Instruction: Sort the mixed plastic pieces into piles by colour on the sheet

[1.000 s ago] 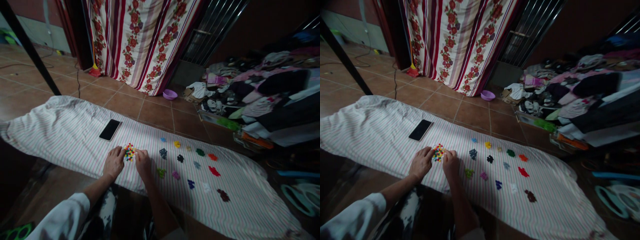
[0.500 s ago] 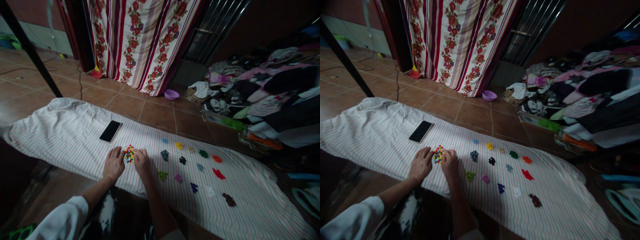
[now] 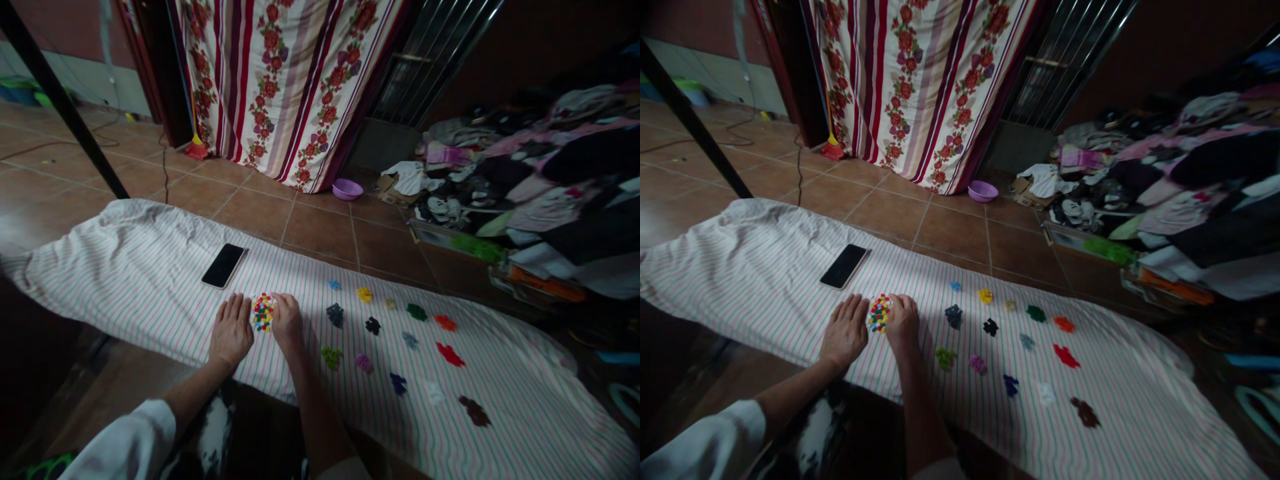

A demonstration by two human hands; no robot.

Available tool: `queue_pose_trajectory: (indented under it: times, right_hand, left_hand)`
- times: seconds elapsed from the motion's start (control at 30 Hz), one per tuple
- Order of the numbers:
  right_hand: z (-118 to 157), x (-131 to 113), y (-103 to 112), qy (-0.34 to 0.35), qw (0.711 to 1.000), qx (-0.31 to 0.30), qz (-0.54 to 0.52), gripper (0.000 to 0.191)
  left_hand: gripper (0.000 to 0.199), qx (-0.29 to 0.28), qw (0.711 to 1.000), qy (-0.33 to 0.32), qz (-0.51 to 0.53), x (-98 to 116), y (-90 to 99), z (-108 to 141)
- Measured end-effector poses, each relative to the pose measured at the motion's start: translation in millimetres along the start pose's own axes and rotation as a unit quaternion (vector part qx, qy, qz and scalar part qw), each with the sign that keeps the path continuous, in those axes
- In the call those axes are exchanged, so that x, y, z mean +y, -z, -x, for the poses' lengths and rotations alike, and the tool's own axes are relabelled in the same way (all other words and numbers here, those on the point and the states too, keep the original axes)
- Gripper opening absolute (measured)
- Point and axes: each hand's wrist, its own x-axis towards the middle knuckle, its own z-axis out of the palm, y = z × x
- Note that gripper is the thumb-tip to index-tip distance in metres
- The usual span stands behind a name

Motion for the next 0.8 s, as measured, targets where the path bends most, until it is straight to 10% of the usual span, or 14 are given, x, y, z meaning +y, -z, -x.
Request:
queue_pose_trajectory:
  times: [0.33,0.8]
  right_hand:
    - [-5.3,-4.1,-4.9,0.082,0.992,-0.087,-0.03,0.048]
    - [-1.4,7.6,-6.6,0.083,0.994,-0.017,-0.065,0.04]
  left_hand:
    - [0.048,-0.022,1.0,0.006,-0.01,-0.8,-1.8,0.0]
    - [0.044,-0.042,0.999,0.009,-0.016,2.2,6.7,-1.5]
